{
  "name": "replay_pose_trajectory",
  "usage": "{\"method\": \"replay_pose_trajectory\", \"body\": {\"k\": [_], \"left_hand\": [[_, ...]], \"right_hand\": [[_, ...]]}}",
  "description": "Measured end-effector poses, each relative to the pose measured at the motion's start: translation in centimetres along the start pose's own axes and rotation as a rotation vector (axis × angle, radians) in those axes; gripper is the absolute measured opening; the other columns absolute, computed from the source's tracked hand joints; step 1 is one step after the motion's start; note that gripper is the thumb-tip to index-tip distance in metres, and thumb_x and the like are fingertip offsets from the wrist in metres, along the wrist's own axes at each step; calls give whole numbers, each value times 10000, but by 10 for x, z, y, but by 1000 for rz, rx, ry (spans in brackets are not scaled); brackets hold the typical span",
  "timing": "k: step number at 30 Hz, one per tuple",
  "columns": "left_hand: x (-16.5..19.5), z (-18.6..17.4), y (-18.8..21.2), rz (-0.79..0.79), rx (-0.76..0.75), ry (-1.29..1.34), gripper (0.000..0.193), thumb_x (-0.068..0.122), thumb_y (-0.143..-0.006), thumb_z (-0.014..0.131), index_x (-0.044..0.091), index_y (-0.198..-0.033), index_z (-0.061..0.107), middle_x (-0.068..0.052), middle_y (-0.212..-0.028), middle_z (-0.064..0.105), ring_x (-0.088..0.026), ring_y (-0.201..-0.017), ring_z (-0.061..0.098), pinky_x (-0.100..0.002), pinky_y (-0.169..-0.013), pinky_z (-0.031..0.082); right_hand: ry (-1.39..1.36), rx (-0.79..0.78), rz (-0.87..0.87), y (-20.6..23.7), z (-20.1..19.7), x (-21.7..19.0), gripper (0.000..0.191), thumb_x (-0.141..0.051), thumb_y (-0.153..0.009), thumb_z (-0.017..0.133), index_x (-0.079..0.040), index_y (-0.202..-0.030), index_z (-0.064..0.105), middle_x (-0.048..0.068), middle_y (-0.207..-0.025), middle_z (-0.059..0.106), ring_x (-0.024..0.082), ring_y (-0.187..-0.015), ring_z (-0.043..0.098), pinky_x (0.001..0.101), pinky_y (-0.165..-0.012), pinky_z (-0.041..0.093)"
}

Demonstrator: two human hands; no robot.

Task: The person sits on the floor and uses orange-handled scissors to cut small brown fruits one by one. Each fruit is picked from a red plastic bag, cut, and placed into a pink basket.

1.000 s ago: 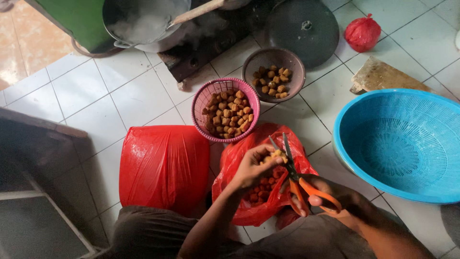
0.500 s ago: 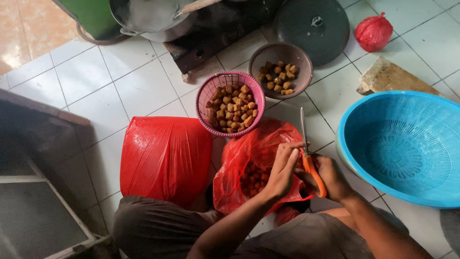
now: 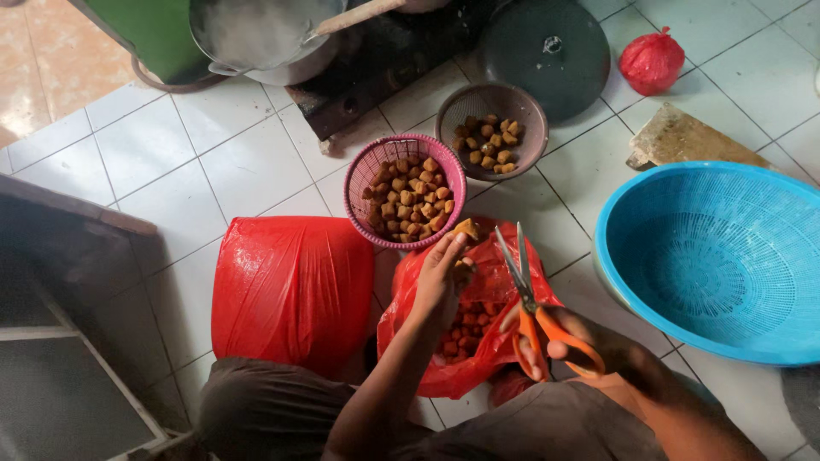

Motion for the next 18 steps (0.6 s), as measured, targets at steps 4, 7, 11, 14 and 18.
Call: {"method": "replay_pose_trajectory", "body": {"k": [4,7,11,14,18], "left_hand": [[5,3,8,-9,15,79,195,280,-1026,617,107,-1109,651,55,-846,638,-57,-674,589,-210,-589,423],[11,16,12,42,-89,24,188,287,-1049,620,111,-1106,656,32,-777,632,-34,-626,548,-185,-550,383],[2,26,19,102,-212,-190,147,212,-1064,633,67,-1066,654,23,-809,641,-40,-715,569,-193,-640,407],[-25,25,25,46,-289,-199,137,208,-1044,631,82,-1076,675,40,-756,599,-28,-657,528,-198,-604,420],[-24,3,1,177,-221,-215,121,167,-1060,655,51,-1093,661,39,-907,624,-30,-748,523,-200,-680,436]], "right_hand": [[21,-91,173,0,19,12,1031,-613,-654,890,15,-1372,498,66,-885,607,204,-810,642,343,-742,513],[67,-128,219,-5,19,16,1094,-668,-627,886,7,-1388,483,73,-884,607,204,-818,644,346,-757,523],[52,-57,162,-5,8,17,1032,-670,-624,870,6,-1324,526,62,-857,639,187,-768,656,320,-699,526],[105,134,273,-4,-16,33,714,-419,-681,814,-17,-1220,575,100,-747,662,187,-598,626,313,-558,503],[158,314,252,-7,-47,31,391,-116,-766,767,-22,-1117,623,134,-643,679,179,-429,605,298,-404,475]]}}
Point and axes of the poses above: each hand's wrist, its own y-axis away from the middle knuckle, its own z-axis out of the palm, x = y × z, the point moved 10 cm from there along -y, towards the middle knuckle
